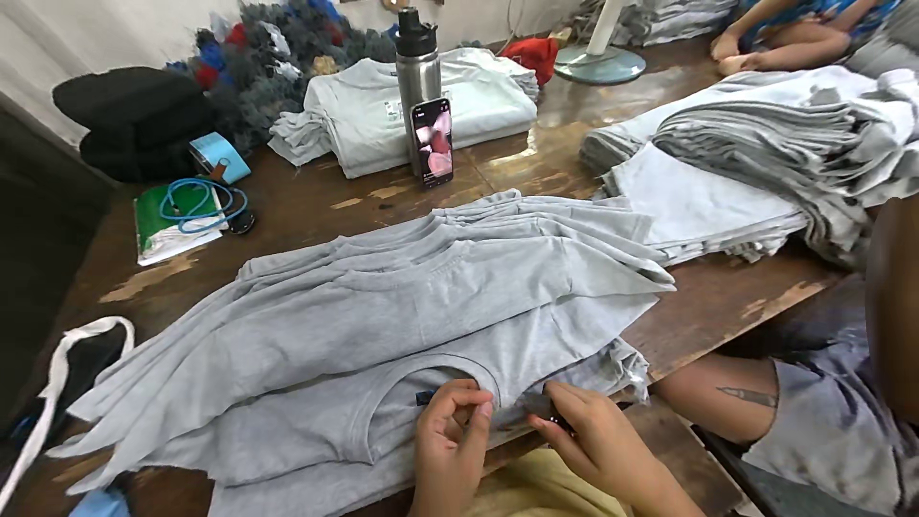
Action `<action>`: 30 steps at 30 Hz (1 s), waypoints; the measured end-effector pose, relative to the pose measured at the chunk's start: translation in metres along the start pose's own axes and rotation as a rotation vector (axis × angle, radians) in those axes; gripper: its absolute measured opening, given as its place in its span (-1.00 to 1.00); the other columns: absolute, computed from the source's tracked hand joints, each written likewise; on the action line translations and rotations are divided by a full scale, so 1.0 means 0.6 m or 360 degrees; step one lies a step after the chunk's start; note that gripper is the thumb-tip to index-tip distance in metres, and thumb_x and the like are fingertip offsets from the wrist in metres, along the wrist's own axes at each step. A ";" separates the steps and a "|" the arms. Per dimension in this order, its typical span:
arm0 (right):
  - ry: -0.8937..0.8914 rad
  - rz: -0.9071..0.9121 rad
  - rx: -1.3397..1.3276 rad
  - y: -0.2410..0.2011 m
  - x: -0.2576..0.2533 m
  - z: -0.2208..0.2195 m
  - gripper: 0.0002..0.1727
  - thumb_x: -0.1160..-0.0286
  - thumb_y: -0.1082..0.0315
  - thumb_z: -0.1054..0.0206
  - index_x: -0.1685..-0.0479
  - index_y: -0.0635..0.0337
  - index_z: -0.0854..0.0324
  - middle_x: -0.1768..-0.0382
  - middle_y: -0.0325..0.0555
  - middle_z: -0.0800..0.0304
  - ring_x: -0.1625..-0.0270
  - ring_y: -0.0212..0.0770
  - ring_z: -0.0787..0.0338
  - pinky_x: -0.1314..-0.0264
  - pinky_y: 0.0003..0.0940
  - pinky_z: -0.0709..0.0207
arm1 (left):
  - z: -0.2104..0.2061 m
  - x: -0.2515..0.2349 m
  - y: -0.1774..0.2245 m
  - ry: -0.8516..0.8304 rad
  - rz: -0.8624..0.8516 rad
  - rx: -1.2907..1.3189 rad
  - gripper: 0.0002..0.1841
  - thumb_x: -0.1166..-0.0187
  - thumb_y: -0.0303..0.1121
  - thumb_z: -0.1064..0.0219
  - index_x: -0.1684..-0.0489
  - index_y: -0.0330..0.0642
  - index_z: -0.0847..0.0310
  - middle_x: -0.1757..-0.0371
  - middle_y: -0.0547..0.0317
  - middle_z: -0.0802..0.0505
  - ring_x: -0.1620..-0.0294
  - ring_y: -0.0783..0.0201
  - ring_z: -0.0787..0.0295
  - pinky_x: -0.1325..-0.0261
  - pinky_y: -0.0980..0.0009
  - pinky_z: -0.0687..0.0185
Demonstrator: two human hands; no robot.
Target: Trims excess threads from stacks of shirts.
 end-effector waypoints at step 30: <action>0.0458 -0.0305 -0.1324 0.021 -0.048 -0.018 -0.86 -0.40 0.49 -0.32 0.30 0.02 -0.48 0.41 -0.47 -0.58 0.39 -0.70 -0.52 0.37 -0.81 -0.39 | -0.006 0.022 0.013 -0.0075 -0.0351 -0.0812 -0.84 -0.61 -0.44 -0.32 0.08 -0.36 -0.73 0.08 0.09 -0.86 0.13 0.52 -0.84 0.01 0.63 -0.79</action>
Point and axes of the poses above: each hand's wrist, its own x-axis away from the middle knuckle, its own z-axis out of the back of the hand, y = z × x, the point moved 9 cm from there along -x, towards the middle knuckle
